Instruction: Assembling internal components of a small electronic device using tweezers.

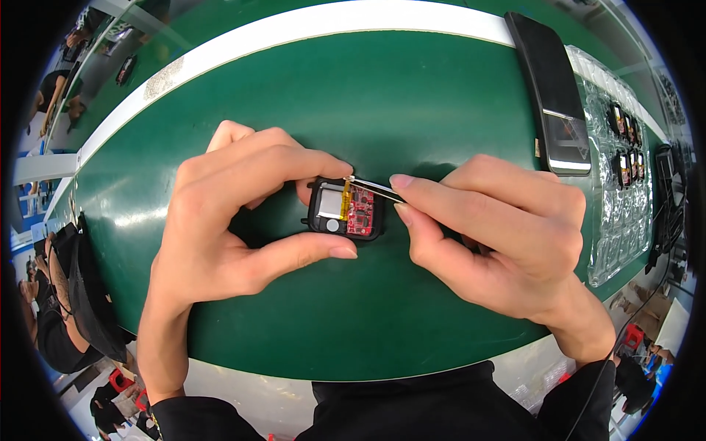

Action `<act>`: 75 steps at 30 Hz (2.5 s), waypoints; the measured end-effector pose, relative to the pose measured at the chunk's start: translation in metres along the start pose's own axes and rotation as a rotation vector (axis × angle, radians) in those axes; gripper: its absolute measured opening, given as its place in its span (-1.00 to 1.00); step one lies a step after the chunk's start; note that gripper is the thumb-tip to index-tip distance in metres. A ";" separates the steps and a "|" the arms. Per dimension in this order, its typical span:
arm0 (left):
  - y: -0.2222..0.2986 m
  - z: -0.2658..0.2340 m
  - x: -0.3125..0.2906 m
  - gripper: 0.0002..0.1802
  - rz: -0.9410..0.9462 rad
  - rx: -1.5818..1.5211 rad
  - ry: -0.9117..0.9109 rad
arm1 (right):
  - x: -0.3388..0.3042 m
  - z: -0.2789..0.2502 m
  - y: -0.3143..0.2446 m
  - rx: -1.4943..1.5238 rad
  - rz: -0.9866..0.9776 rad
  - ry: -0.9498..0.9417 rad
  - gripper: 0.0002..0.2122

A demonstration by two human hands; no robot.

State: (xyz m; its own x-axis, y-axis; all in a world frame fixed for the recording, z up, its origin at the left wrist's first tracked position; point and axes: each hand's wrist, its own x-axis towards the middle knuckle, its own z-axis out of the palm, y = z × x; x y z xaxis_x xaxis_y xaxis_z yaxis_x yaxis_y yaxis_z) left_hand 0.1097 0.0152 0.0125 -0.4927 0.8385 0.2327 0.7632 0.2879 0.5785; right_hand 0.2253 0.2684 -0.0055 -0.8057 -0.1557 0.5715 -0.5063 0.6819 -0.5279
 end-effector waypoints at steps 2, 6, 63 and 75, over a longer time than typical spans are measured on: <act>-0.001 -0.001 0.000 -0.27 -0.009 -0.016 -0.007 | -0.001 0.000 0.000 0.005 0.003 0.001 -0.72; -0.002 -0.005 -0.001 -0.25 -0.025 -0.053 -0.028 | -0.001 0.001 -0.001 0.012 0.005 -0.001 -0.74; 0.003 0.004 0.002 -0.41 0.049 -0.022 -0.012 | 0.003 -0.008 -0.017 0.278 0.271 -0.123 -0.81; 0.008 0.000 0.002 -0.17 -0.134 -0.205 -0.056 | -0.005 0.008 -0.015 0.096 0.166 -0.149 -0.64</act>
State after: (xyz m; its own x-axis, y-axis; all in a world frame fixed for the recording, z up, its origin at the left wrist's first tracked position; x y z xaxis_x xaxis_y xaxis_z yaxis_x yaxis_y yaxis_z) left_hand 0.1153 0.0189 0.0178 -0.5557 0.8250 0.1027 0.5891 0.3035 0.7489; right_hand 0.2340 0.2532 -0.0056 -0.9134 -0.1557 0.3761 -0.3838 0.6371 -0.6684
